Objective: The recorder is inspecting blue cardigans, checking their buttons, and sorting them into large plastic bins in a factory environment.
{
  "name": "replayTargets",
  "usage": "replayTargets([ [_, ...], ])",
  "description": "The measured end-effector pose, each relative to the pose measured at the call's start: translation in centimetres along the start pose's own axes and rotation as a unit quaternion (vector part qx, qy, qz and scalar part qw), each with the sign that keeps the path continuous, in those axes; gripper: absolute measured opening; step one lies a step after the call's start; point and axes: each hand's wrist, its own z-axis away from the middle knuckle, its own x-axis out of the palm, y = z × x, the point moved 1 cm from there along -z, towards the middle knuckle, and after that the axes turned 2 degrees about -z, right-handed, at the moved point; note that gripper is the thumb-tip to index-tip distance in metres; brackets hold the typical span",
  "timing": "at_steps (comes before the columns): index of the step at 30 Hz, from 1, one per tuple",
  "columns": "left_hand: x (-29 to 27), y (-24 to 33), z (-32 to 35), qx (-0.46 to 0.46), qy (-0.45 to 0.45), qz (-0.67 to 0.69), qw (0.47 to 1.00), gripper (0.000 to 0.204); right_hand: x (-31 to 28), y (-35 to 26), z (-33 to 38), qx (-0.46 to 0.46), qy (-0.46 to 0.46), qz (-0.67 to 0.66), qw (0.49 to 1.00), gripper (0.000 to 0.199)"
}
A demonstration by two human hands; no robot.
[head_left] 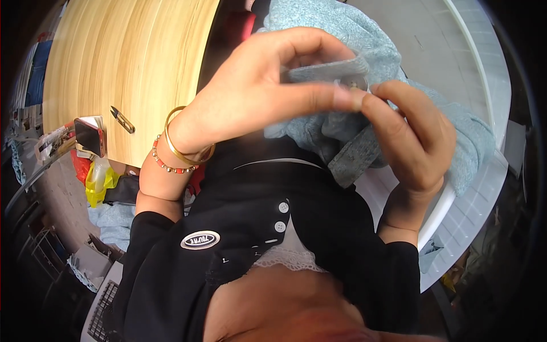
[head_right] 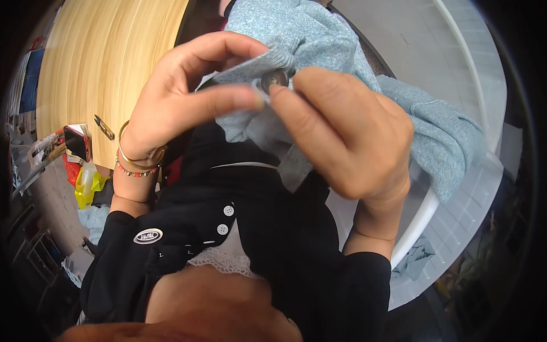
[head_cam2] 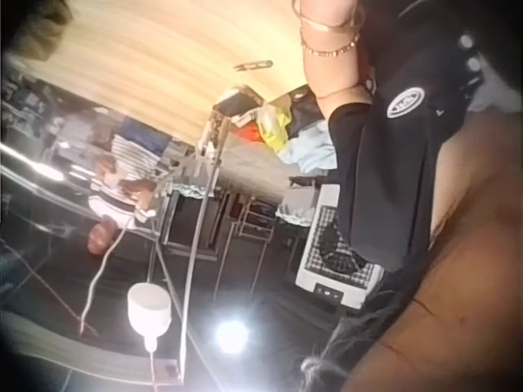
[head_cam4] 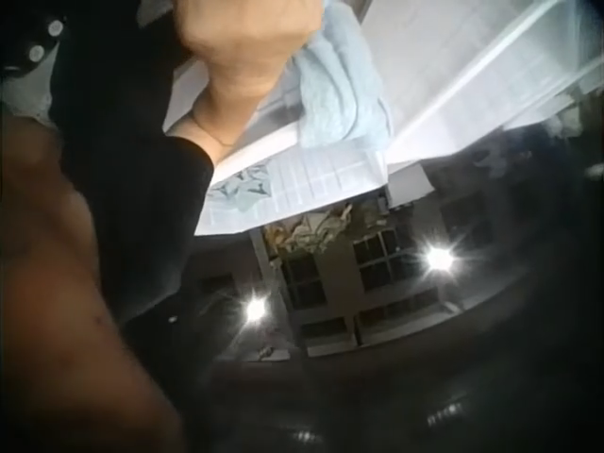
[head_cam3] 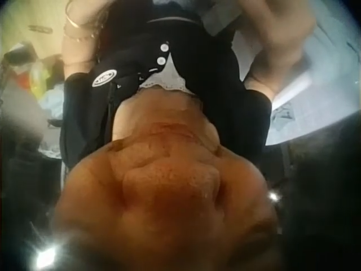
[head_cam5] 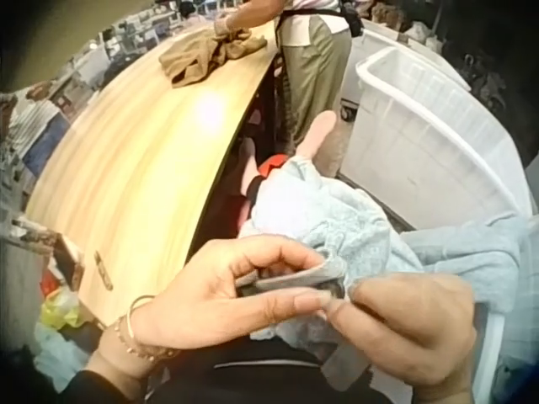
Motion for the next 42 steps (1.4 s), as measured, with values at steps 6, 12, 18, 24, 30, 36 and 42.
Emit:
replayTargets([
  [6,-0.4,-2.4,0.3,0.121,0.057,-0.196,0.971,0.039,1.8,0.8,-0.7,0.003,0.012,-0.079,0.997,0.020],
  [12,-1.3,-3.0,0.5,0.178,0.074,-0.265,0.945,0.034,2.0,2.1,-1.3,0.057,-0.051,-0.182,0.980,0.035],
  [18,-1.0,-2.9,0.4,0.262,0.043,-0.310,0.913,0.026,2.7,3.5,-0.7,0.075,-0.100,-0.341,0.932,0.053],
  [24,0.3,-3.4,0.9,0.231,0.064,-0.346,0.907,0.025,3.3,3.8,0.8,0.141,-0.082,-0.354,0.921,0.044],
  [30,0.0,-3.3,0.5,0.209,0.095,-0.289,0.929,0.025,4.3,5.0,1.5,0.227,-0.058,-0.368,0.900,0.021],
  [36,0.0,-3.5,0.6,0.207,0.129,-0.317,0.917,0.027,5.2,5.1,1.6,0.168,-0.016,-0.438,0.883,0.021],
  [42,0.0,-5.0,0.4,0.208,0.119,-0.241,0.941,0.022,4.2,4.5,2.3,0.124,-0.023,-0.390,0.912,0.021],
])
